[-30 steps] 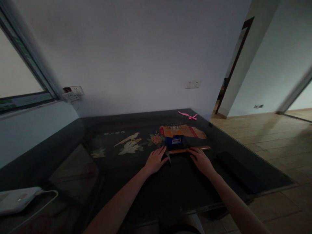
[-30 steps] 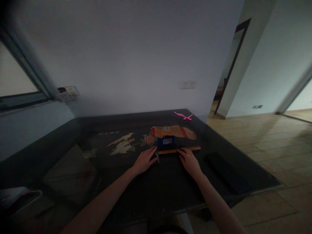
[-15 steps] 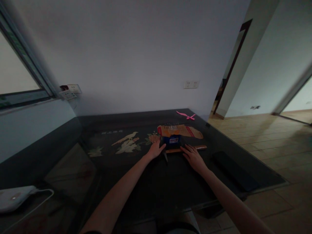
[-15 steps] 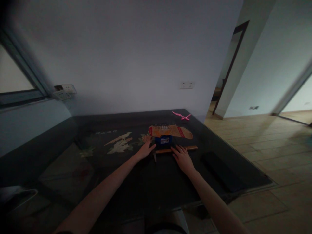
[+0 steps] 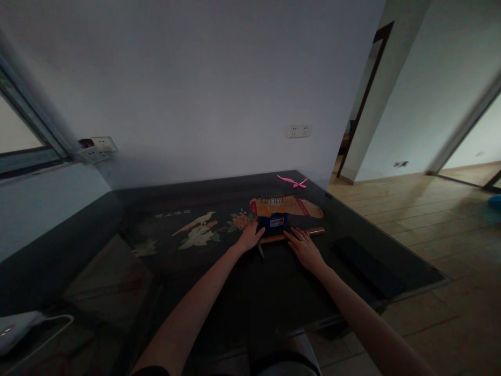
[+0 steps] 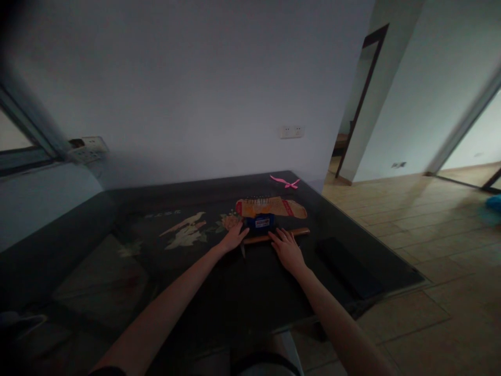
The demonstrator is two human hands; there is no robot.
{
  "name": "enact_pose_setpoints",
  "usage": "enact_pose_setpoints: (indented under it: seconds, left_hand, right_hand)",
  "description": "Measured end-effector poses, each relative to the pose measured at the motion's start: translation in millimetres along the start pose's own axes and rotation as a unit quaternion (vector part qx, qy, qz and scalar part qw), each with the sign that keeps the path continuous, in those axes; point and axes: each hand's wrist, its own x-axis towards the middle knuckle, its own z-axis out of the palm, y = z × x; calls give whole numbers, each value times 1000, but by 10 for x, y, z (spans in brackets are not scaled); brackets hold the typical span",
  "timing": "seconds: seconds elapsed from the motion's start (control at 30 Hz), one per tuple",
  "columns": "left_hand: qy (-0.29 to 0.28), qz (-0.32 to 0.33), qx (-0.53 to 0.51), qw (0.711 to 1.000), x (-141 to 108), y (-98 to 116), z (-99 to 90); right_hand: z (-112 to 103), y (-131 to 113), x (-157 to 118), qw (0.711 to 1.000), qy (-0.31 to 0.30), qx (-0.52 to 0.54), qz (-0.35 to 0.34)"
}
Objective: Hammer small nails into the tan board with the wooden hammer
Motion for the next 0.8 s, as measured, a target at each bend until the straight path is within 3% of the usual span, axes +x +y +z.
enact_pose_setpoints:
  seconds: [0.1,0.17,0.33,0.47,0.63,0.7,0.8]
  left_hand:
    - [57,-9,-89,994,-187,26,-127]
    - [103,-57,-177,977,-366,26,-221]
    - [202,-198,-371,884,-804,73,-345]
    - [245,-192,-438,844,-960,231,-328]
    - [235,-168,-546,786,-1005,392,-335]
    - [242,-172,-569,767,-1013,387,-344]
    - [250,-215,-597,731,-996,338,-343]
  right_hand:
    - [-25,-9,-16,1000,6,24,-1]
    - [-56,-15,-22,999,15,51,-5]
    - [-199,-203,32,987,50,151,-21]
    - [-201,-809,174,964,31,257,-69]
    - [121,-1827,275,927,-18,363,-99]
    - [236,-2063,255,917,-27,383,-106]
    - [290,-2152,201,906,-48,400,-126]
